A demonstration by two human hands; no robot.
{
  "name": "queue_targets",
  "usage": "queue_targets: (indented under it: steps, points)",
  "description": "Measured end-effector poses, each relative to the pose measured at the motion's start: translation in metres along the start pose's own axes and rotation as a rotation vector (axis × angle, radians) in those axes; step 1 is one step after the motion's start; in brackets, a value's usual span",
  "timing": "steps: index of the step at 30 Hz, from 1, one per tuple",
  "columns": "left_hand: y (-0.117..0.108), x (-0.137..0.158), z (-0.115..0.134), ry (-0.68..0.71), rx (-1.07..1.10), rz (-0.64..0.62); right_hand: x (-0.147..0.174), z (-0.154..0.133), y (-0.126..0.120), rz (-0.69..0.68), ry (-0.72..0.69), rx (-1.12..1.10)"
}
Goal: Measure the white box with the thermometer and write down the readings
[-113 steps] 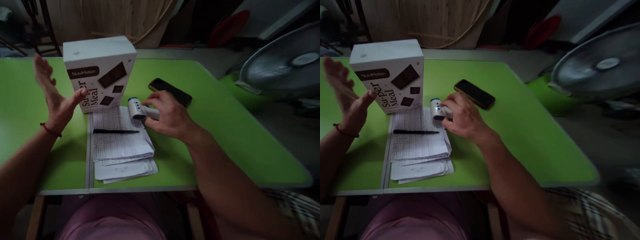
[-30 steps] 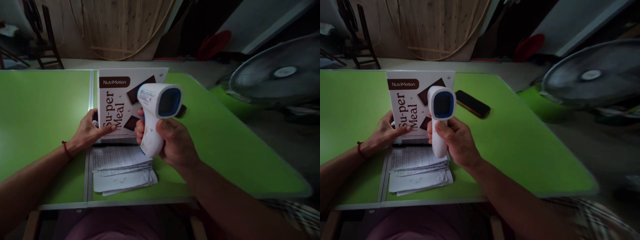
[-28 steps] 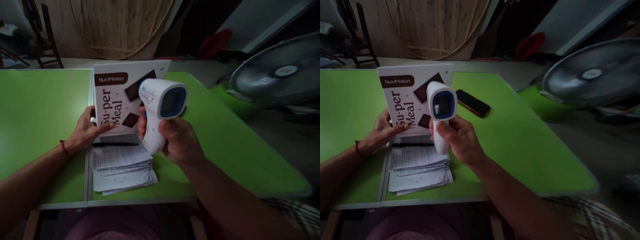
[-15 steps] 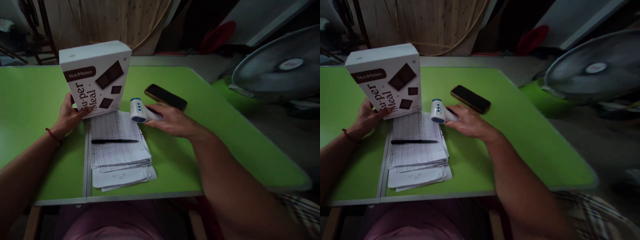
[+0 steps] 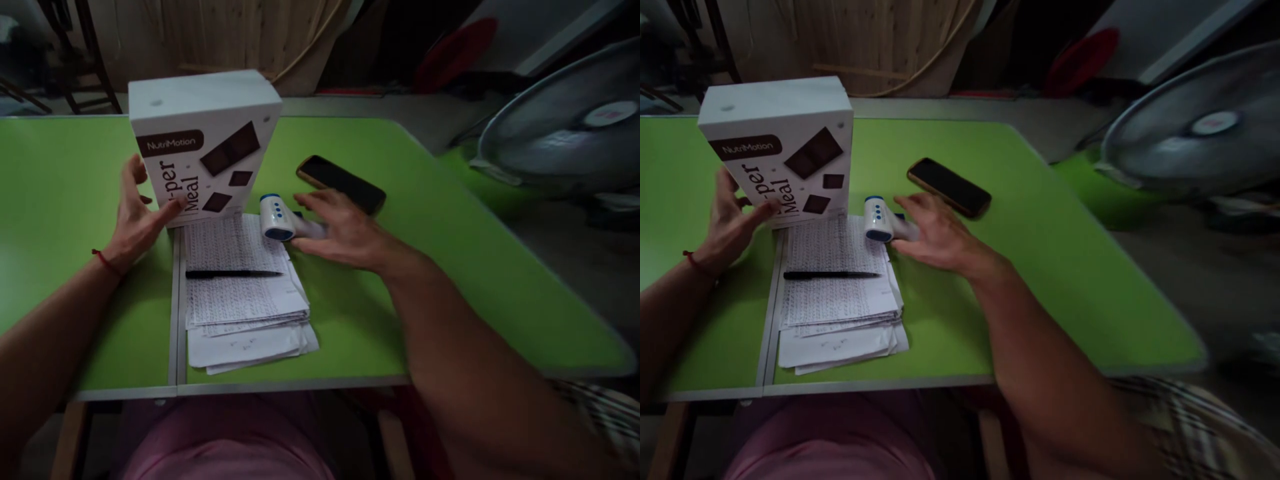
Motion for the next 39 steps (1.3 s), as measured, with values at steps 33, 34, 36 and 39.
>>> queue_targets:
  steps: [33, 34, 36, 39]
  points:
    - [0.093, 0.124, 0.135, 0.747, -0.382, -0.876, 0.071, -0.04, 0.007, 0.334, 0.476, -0.54]
    - [0.093, 0.123, 0.135, 0.745, -0.384, -0.878, 0.071, -0.043, 0.006, 0.333, 0.459, -0.517]
    - [0.093, 0.122, 0.136, 0.74, -0.385, -0.877, 0.067, -0.049, 0.004, 0.315, 0.421, -0.494]
    - [0.093, 0.122, 0.136, 0.734, -0.375, -0.885, 0.063, -0.055, 0.003, 0.294, 0.371, -0.491]
Point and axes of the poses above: each hand's wrist, its own x-axis away from the middle knuckle, its own y-axis out of the palm, z = x × y, the point moved 8 cm from there along -x, towards the middle knuckle, and after that the axes turned 8 degrees about z, right-handed, at the moved point
